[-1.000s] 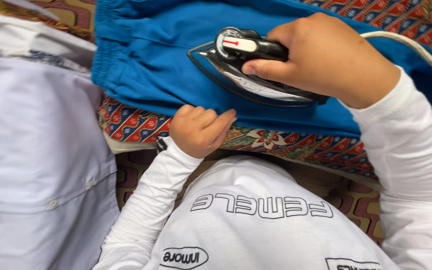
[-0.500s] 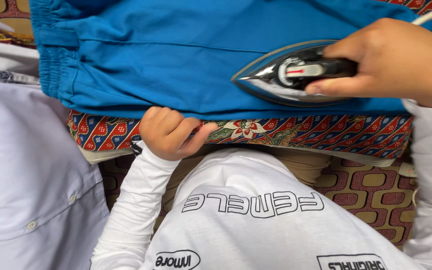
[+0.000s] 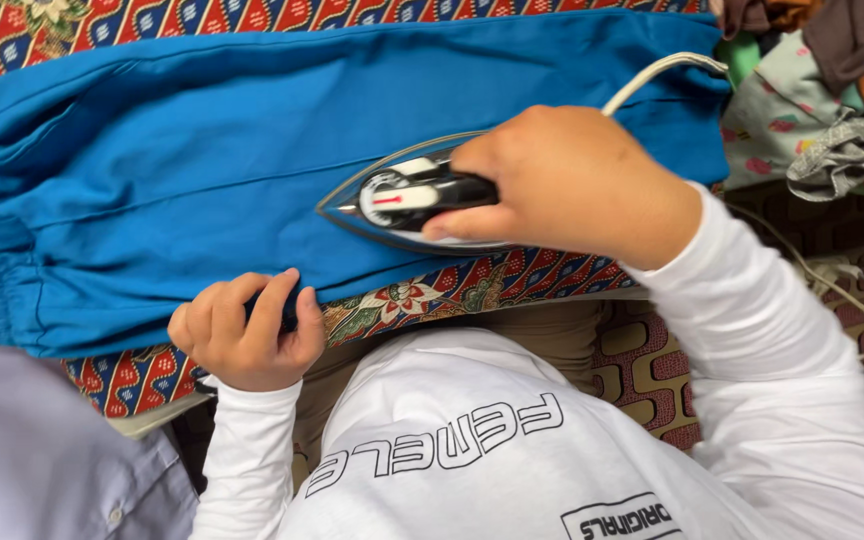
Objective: The person irons a pair of blue pants on a patterned ironing board. They repeatedly smooth the fabric with their hands, use a steam iron to press the legs and waistband, and adjust the garment's position throughout the process.
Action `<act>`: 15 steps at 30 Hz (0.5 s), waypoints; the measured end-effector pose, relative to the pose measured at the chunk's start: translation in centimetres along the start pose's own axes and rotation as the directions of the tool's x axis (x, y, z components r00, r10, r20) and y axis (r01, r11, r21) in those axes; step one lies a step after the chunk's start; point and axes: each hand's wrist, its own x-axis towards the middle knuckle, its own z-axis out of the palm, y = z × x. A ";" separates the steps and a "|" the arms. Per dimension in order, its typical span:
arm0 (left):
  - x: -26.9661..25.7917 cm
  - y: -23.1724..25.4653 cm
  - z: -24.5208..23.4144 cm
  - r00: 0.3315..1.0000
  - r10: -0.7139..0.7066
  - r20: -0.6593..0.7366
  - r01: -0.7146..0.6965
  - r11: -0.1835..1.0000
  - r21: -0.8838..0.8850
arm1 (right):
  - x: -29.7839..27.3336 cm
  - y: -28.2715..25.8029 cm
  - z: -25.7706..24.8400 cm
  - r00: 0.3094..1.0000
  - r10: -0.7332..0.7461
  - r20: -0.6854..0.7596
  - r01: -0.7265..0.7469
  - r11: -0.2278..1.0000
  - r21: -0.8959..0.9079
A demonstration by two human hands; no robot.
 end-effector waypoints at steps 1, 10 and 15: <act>0.1 0.0 0.0 1.000 -0.008 0.012 0.008 1.000 -0.010 | -0.7 1.0 -0.2 0.999 -0.024 -0.043 0.025 0.999 0.021; 0.1 0.0 0.3 0.999 -0.033 0.014 0.034 0.999 -0.030 | -5.0 6.3 -1.3 0.947 0.250 -0.204 -0.260 0.965 -0.023; 0.3 0.1 0.1 0.999 -0.041 0.029 0.042 0.999 -0.030 | -4.0 7.0 -1.9 0.958 0.255 -0.131 -0.250 0.967 0.052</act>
